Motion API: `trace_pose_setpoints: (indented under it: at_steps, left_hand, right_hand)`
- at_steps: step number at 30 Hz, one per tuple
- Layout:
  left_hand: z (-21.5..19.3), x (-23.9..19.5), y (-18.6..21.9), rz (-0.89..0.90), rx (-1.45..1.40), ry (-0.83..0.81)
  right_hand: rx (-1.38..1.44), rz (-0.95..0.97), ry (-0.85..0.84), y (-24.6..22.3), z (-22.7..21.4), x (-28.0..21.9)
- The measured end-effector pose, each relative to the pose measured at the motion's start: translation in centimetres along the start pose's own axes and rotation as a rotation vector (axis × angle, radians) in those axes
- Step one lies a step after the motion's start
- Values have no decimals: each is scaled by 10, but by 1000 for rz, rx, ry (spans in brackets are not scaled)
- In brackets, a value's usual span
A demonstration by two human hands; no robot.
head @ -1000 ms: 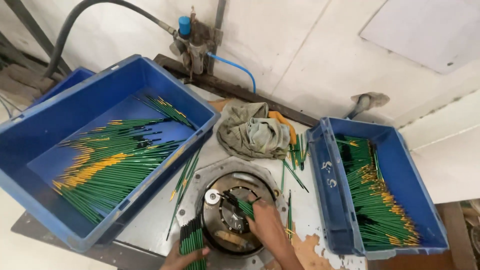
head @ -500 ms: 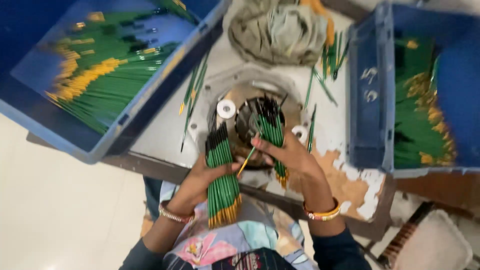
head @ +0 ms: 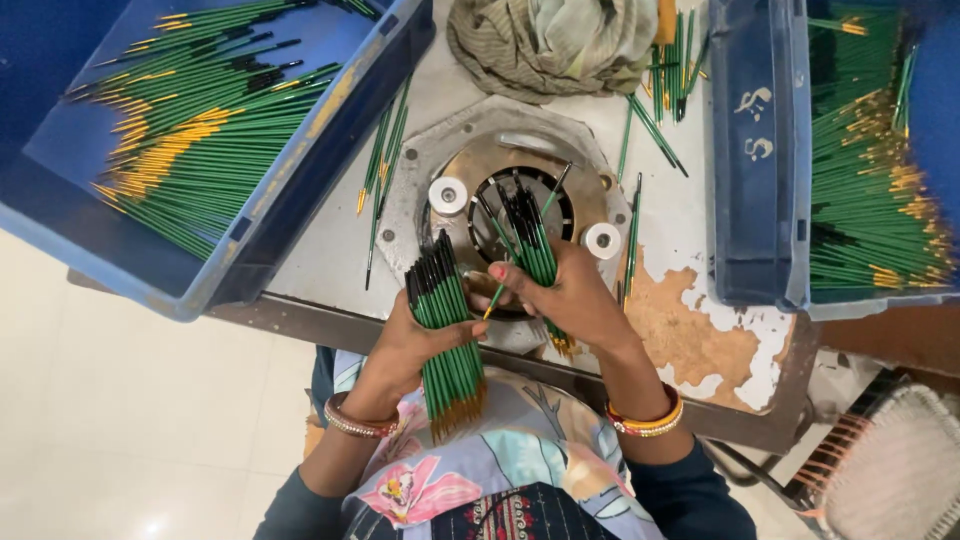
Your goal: The person holds bundles of green paintbrush handles with yellow ferrules and inserts them one at a time into a rotary crimping machine on the workbench, operating the machine to crimp each ferrule, then places the processed handles into a blue bin and picks up more handles from another bin.
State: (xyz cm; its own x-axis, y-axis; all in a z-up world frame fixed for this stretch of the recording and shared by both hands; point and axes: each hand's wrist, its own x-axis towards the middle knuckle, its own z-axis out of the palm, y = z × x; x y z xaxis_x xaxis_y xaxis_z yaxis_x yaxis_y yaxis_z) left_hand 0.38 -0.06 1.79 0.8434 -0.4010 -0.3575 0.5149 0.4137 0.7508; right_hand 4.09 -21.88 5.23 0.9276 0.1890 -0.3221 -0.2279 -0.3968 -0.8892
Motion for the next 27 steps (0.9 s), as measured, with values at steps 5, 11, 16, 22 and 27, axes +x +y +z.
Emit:
trace_pose_setpoints:
  at_steps: [5,11,16,22,27]
  left_hand:
    - [2,-6,2,93,178,23]
    - [-7,-10,-12,-27,51,47]
    - [-10,-11,-16,-79,-32,64]
    - [-14,-13,-22,-17,16,59]
    - [-17,-16,-27,-59,-64,79]
  right_hand:
    - [127,7,1,1,2,1]
    - [404,53,63,-6,-3,2]
    - [421,14,42,0,-5,1]
    - [325,-16,78,4,-1,0]
    - [296,8,96,0,2,-5]
